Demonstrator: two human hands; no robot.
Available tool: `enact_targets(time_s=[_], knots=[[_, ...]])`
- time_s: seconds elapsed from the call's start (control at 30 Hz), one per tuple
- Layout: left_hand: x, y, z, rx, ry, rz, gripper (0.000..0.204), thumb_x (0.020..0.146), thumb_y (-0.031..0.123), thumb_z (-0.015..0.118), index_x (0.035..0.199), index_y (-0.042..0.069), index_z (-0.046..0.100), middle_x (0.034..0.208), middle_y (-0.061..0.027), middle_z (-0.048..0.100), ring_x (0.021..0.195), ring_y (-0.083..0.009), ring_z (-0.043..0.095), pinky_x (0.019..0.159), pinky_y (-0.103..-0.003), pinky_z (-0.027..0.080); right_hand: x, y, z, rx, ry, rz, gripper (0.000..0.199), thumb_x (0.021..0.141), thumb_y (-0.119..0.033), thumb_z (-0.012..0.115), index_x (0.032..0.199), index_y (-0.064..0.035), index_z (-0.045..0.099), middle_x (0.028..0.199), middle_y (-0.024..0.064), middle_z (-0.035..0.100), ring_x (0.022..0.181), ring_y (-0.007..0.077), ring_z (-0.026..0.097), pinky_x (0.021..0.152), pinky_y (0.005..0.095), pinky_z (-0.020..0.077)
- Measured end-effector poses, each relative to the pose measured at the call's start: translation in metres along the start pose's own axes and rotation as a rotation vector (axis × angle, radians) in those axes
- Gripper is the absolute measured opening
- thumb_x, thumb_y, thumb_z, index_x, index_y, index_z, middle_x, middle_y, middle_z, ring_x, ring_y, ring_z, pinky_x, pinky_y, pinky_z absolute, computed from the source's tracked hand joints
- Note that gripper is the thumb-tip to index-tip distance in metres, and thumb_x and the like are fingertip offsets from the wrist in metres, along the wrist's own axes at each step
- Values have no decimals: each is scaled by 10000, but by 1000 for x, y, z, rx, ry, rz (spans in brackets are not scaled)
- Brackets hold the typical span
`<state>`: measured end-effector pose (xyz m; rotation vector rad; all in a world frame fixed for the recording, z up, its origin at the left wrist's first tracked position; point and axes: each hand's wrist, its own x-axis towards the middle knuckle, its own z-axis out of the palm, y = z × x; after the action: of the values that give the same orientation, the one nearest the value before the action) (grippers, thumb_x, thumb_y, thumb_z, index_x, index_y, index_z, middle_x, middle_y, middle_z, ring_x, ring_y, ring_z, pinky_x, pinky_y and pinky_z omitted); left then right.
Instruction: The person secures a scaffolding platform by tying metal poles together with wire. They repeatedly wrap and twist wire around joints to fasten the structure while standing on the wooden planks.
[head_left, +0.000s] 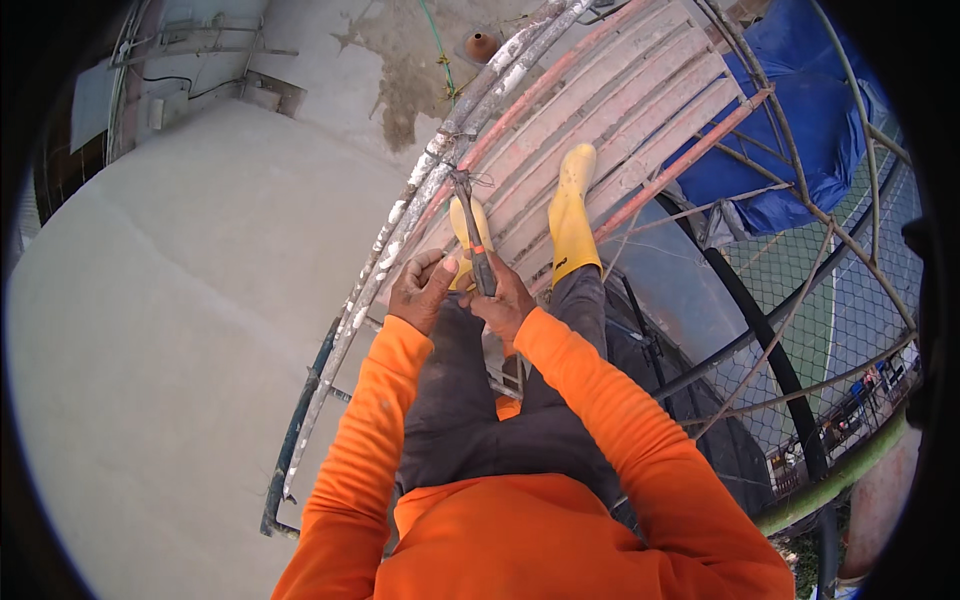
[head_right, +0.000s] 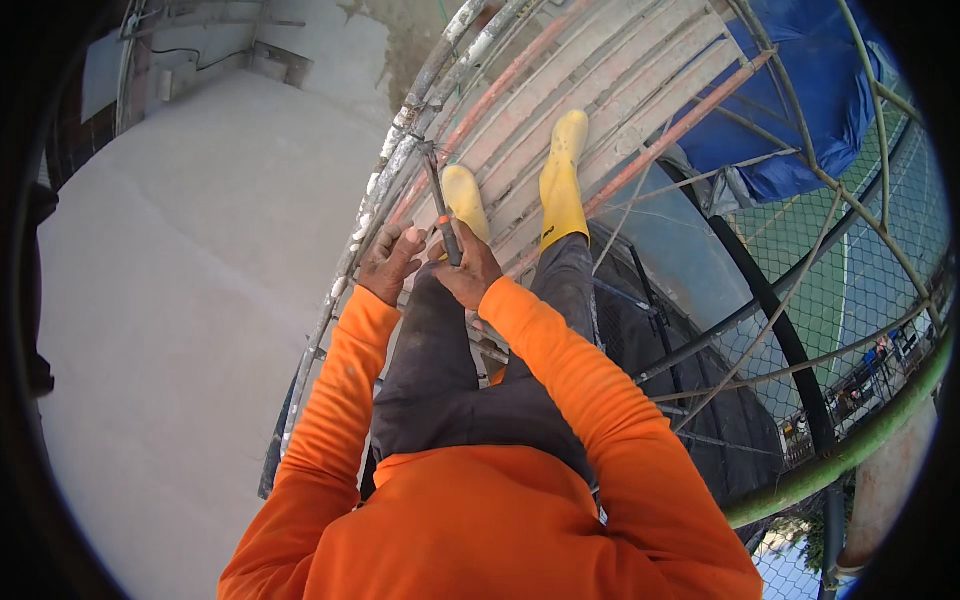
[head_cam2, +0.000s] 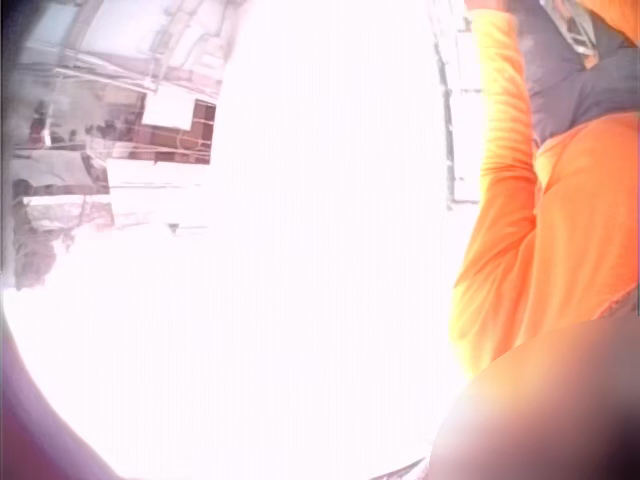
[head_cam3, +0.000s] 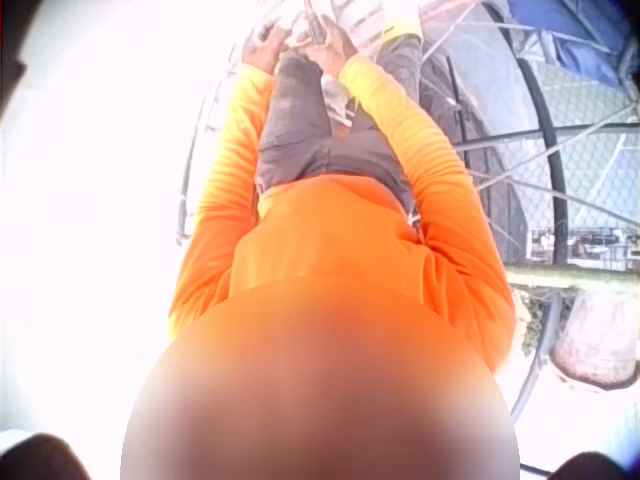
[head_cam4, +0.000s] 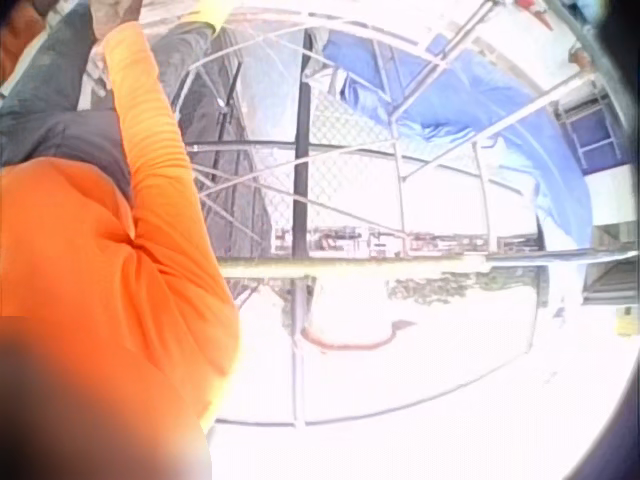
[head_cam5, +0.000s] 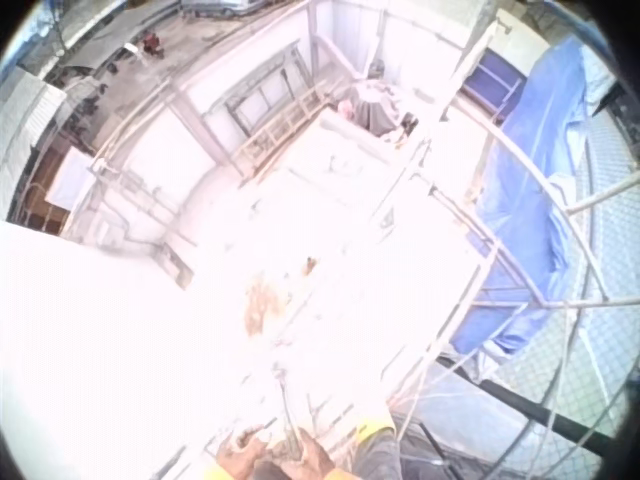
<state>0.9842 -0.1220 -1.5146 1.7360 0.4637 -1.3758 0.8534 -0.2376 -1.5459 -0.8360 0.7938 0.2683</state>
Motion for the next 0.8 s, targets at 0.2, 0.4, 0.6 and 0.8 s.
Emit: enact_targets(time_s=[0.2, 0.4, 0.6, 0.8], knots=[[19, 13, 2, 96, -19, 54, 1064, 786, 527, 876, 1487, -113, 396, 1330, -224, 613, 1199, -281, 634, 978, -366, 559, 4, 14, 30, -220, 184, -123, 549, 816, -41, 609, 1345, -21, 464, 1002, 106, 660, 942, 260, 676, 850, 367, 546], [62, 36, 44, -111, -329, -72, 805, 877, 416, 820, 1443, -46, 481, 1267, -157, 656, 1183, -271, 641, 988, -429, 552, -1, -42, -71, 389, -378, 400, 631, 823, -55, 576, 1437, 9, 445, 1245, 198, 639, 1078, 283, 690, 882, 429, 581], [75, 31, 102, -822, -394, -75, 325, 970, 282, 724, 1175, 59, 610, 911, -45, 662, 950, -253, 657, 872, -461, 585, 11, -118, -116, -127, -355, 606, 749, 854, -272, 688, 1458, 66, 402, 1216, 213, 646, 1077, 360, 690, 918, 501, 558], [92, 53, 157, -1025, -39, -31, 216, 1008, 294, 688, 929, 110, 607, 790, -19, 625, 822, -220, 633, 900, -471, 568, -16, -140, -87, -1769, 378, -306, 609, 888, -279, 677, 1379, 36, 505, 1169, 197, 603, 1142, 377, 575, 1026, 494, 435]])
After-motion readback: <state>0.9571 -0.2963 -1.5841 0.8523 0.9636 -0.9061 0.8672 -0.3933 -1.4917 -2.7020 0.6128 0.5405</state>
